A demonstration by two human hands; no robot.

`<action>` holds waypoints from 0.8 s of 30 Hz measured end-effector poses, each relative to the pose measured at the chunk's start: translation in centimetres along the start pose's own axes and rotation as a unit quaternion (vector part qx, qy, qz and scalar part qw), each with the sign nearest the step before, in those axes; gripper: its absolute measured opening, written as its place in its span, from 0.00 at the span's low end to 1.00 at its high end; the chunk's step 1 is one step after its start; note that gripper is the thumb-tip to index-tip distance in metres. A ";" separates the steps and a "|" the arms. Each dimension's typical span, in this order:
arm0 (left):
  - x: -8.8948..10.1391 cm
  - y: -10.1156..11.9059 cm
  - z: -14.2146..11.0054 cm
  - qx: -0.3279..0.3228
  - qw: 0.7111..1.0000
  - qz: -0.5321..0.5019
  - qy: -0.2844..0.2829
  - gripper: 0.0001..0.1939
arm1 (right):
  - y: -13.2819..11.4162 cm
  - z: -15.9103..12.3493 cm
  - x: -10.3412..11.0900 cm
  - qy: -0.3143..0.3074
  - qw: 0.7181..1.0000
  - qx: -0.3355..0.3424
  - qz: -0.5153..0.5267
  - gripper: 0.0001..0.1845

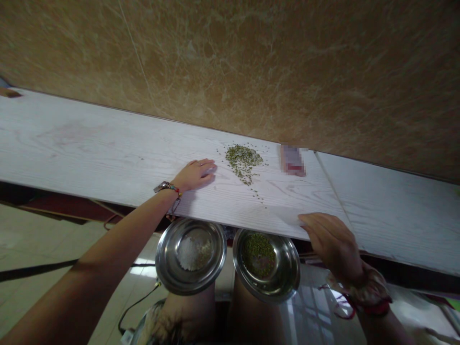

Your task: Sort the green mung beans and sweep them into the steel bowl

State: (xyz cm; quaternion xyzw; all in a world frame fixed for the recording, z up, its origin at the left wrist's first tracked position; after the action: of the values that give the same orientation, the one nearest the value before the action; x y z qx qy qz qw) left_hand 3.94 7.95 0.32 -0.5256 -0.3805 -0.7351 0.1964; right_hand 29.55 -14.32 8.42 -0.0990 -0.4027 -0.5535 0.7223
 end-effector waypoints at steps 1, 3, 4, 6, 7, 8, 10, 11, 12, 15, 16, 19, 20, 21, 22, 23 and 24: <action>0.0 0.0 0.0 -0.001 1.000 0.000 0.000 0.23 | -0.1 0.1 0.1 0.001 1.000 0.002 0.010 0.10; -0.1 0.0 0.0 -0.006 1.000 0.000 0.003 0.22 | -0.1 0.1 0.4 0.001 0.999 0.004 0.034 0.12; -0.1 0.0 0.0 -0.010 1.000 0.001 0.006 0.22 | -0.1 0.0 0.6 0.000 0.999 0.003 0.043 0.14; -0.1 0.2 0.0 -0.019 1.000 0.006 0.014 0.22 | 0.1 -0.1 0.9 0.002 0.999 -0.002 0.051 0.15; -0.1 0.3 -0.1 -0.028 0.999 0.008 0.016 0.22 | 0.2 -0.1 1.0 0.005 0.999 -0.007 0.050 0.14; -0.1 0.5 -0.1 -0.043 0.999 0.009 0.013 0.21 | 0.3 -0.2 1.0 0.007 0.999 -0.013 0.046 0.13; -0.1 1.3 -0.3 -0.090 0.996 0.004 -0.002 0.20 | 0.3 -0.1 0.9 0.009 0.999 -0.020 0.031 0.11; -0.2 1.8 -0.5 -0.119 0.993 0.000 -0.014 0.20 | 0.2 0.0 0.7 0.007 0.999 -0.019 0.024 0.11; -0.2 2.3 -0.7 -0.146 0.989 -0.006 -0.025 0.19 | 0.1 0.1 0.6 0.005 1.000 -0.016 0.020 0.10; -0.3 3.4 -1.3 -0.206 0.977 -0.019 -0.059 0.19 | -0.5 0.4 0.4 0.000 0.999 0.001 0.037 0.11; -0.4 3.6 -1.5 -0.216 0.974 -0.022 -0.068 0.19 | -0.7 0.5 0.4 -0.005 0.999 0.006 0.051 0.12; -0.8 4.0 -2.0 -0.203 0.975 -0.019 -0.083 0.22 | -1.0 0.6 0.8 -0.022 0.996 0.014 0.082 0.11; -1.0 4.0 -2.1 -0.187 0.979 -0.013 -0.084 0.24 | -1.1 0.7 1.0 -0.025 0.996 0.018 0.087 0.11; -1.2 4.1 -2.3 -0.174 0.981 -0.005 -0.088 0.26 | -1.2 0.8 1.2 -0.026 0.995 0.023 0.090 0.10; -1.4 4.1 -2.5 -0.156 0.983 0.004 -0.093 0.27 | -1.3 0.9 1.5 -0.026 0.995 0.028 0.092 0.09; -1.7 4.2 -2.7 -0.142 0.985 0.011 -0.098 0.28 | -1.4 1.1 1.9 -0.027 0.994 0.032 0.096 0.09; -1.9 4.2 -2.9 -0.130 0.986 0.016 -0.105 0.29 | -1.6 1.4 2.2 -0.031 0.994 0.035 0.103 0.09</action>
State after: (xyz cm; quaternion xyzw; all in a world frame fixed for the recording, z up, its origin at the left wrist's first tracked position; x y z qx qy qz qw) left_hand 5.74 2.85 -0.35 -0.6266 -0.2920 -0.7160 0.0968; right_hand 27.67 -15.64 10.33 -0.1321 -0.4317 -0.4583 0.7656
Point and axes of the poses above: each hand's wrist, its own z-axis towards the middle knuckle, its own x-axis out of the back of the hand, y = z × x, the point moved 7 cm from there along z, towards the middle knuckle, and after that the axes turned 14 degrees about -z, right-handed, at the moved point
